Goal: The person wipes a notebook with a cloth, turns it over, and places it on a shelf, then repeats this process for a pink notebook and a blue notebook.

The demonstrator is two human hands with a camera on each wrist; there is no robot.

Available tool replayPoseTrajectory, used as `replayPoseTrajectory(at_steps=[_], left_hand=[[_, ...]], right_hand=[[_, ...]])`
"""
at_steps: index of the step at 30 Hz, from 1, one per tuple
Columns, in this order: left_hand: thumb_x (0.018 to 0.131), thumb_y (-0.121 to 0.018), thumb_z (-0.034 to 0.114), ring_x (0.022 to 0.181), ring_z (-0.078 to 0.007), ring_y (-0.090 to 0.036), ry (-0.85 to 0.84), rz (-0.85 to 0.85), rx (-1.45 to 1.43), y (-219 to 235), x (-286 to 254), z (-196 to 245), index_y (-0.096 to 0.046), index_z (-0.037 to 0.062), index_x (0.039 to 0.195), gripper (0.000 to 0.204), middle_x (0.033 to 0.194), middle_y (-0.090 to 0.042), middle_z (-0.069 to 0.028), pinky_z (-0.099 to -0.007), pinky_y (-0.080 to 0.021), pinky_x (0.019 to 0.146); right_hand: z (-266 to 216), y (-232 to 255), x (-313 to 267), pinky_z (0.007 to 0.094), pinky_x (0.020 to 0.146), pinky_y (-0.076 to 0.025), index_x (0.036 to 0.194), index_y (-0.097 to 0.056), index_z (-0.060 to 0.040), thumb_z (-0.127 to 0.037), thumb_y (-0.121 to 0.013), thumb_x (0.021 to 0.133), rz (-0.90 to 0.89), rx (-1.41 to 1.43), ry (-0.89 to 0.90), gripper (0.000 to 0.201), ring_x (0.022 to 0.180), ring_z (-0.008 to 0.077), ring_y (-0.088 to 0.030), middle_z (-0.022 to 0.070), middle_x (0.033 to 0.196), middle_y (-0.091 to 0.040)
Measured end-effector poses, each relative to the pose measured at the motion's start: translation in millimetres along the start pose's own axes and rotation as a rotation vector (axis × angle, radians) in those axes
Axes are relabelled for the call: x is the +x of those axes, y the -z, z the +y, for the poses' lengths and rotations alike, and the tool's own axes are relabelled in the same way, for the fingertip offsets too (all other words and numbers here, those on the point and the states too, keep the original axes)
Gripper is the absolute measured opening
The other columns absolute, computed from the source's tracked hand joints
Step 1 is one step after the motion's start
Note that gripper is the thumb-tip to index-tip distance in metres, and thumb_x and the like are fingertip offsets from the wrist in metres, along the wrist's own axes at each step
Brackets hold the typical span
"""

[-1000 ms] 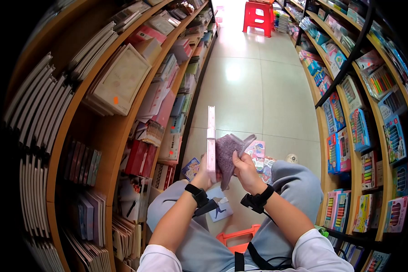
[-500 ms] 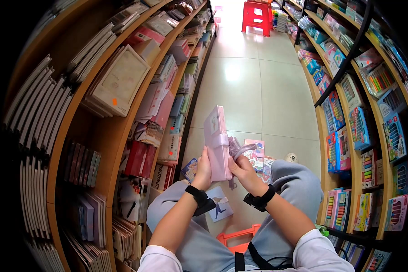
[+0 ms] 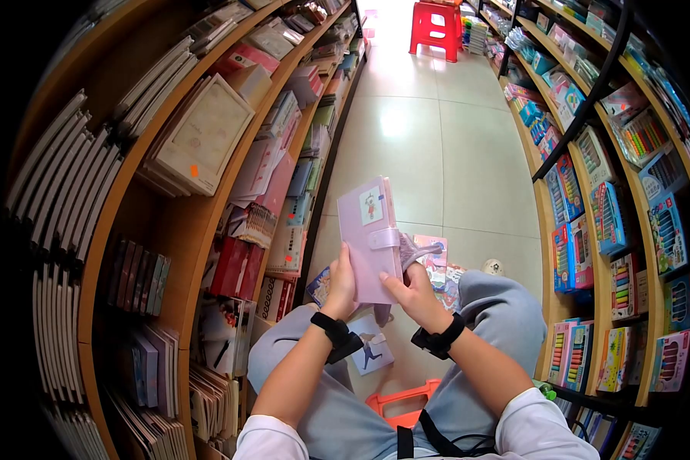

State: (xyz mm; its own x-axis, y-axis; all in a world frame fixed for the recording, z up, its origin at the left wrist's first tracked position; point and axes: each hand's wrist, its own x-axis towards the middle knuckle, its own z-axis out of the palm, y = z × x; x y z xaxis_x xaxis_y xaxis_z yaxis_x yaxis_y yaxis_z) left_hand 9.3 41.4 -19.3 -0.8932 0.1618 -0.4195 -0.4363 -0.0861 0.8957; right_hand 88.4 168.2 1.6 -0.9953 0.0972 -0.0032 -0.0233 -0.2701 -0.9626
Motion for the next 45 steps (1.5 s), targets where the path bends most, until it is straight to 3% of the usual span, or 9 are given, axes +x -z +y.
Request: replayPoseTrajectory(at_steps=[10,13,22,26,29,37,40,43,45], left_hand=[[0.099,-0.032,0.042,0.095,-0.0183,-0.059,0.014,-0.008,-0.038,9,3,10,-0.054,-0.0048,0.113,0.054,0.106,-0.062,-0.0128,-0.0292,-0.045,0.085],[0.099,-0.033,0.041,0.096,-0.0182,-0.059,0.027,-0.009,-0.052,14,8,7,-0.054,-0.0044,0.114,0.053,0.107,-0.061,-0.0124,-0.0288,-0.044,0.086],[0.098,-0.036,0.043,0.1,-0.0177,-0.058,-0.022,-0.105,-0.307,24,15,15,-0.054,-0.0007,0.117,0.051,0.111,-0.061,-0.0099,-0.0279,-0.044,0.088],[0.097,-0.037,0.045,0.109,-0.0183,-0.055,0.087,-0.296,-0.427,32,8,42,-0.049,0.0024,0.125,0.053,0.12,-0.057,-0.0094,-0.0299,-0.045,0.092],[0.094,-0.038,0.052,0.112,-0.0216,-0.054,-0.034,-0.28,-0.357,30,10,41,-0.046,0.004,0.129,0.06,0.125,-0.054,-0.0122,-0.0348,-0.044,0.095],[0.099,-0.038,0.037,0.105,-0.0205,-0.057,-0.04,-0.251,-0.335,28,5,36,-0.046,-0.0037,0.125,0.049,0.118,-0.056,-0.0137,-0.032,-0.047,0.09],[0.099,-0.038,0.036,0.105,-0.0203,-0.057,-0.055,-0.22,-0.351,28,1,37,-0.046,-0.0045,0.124,0.049,0.118,-0.057,-0.0137,-0.0319,-0.047,0.089],[0.099,-0.038,0.035,0.104,-0.0199,-0.058,-0.082,-0.19,-0.348,29,-1,37,-0.046,-0.0043,0.124,0.047,0.118,-0.057,-0.0132,-0.0313,-0.047,0.089],[0.1,-0.038,0.034,0.104,-0.0194,-0.058,-0.129,-0.132,-0.333,30,-2,36,-0.047,-0.0041,0.123,0.045,0.117,-0.057,-0.0126,-0.0308,-0.046,0.09]], right_hand=[[2,-3,2,0.0252,0.072,-0.047,0.109,-0.052,0.0086,-0.014,-0.059,0.088,0.046,-0.048,0.072,0.032,0.085,0.0117,-0.057,0.0089,0.099,-0.061],[-2,-1,2,0.0297,0.081,-0.047,0.112,-0.051,0.012,-0.011,-0.06,0.085,0.047,-0.084,-0.008,0.036,0.094,0.0171,-0.058,0.0153,0.105,-0.061],[7,1,8,0.027,0.079,-0.048,0.109,-0.054,0.0066,-0.008,-0.061,0.086,0.123,-0.071,0.154,0.028,0.089,0.0124,-0.059,0.0091,0.099,-0.062],[-2,4,8,0.0279,0.081,-0.048,0.109,-0.055,0.0057,-0.007,-0.061,0.086,0.135,0.012,0.096,0.027,0.091,0.0132,-0.059,0.0094,0.1,-0.062],[-1,8,8,0.0279,0.08,-0.049,0.108,-0.055,0.0058,-0.007,-0.062,0.086,0.125,0.048,0.037,0.027,0.09,0.0132,-0.06,0.0093,0.1,-0.062],[-3,8,12,0.0278,0.079,-0.049,0.107,-0.056,0.0041,-0.012,-0.061,0.088,0.191,0.183,-0.082,0.025,0.088,0.0134,-0.061,0.0095,0.099,-0.064],[-4,15,18,0.0263,0.077,-0.049,0.102,-0.056,0.0014,-0.019,-0.055,0.093,0.217,0.637,-0.235,0.022,0.087,0.0127,-0.062,0.0066,0.097,-0.064],[-10,9,16,0.024,0.066,-0.046,0.092,-0.056,-0.0022,-0.024,-0.047,0.098,0.314,0.513,-0.213,0.024,0.074,0.0076,-0.057,0.0018,0.084,-0.062],[5,13,15,0.0255,0.058,-0.04,0.084,-0.056,0.0001,-0.024,-0.047,0.097,0.439,0.094,0.005,0.029,0.066,0.0074,-0.052,0.0025,0.073,-0.057]])
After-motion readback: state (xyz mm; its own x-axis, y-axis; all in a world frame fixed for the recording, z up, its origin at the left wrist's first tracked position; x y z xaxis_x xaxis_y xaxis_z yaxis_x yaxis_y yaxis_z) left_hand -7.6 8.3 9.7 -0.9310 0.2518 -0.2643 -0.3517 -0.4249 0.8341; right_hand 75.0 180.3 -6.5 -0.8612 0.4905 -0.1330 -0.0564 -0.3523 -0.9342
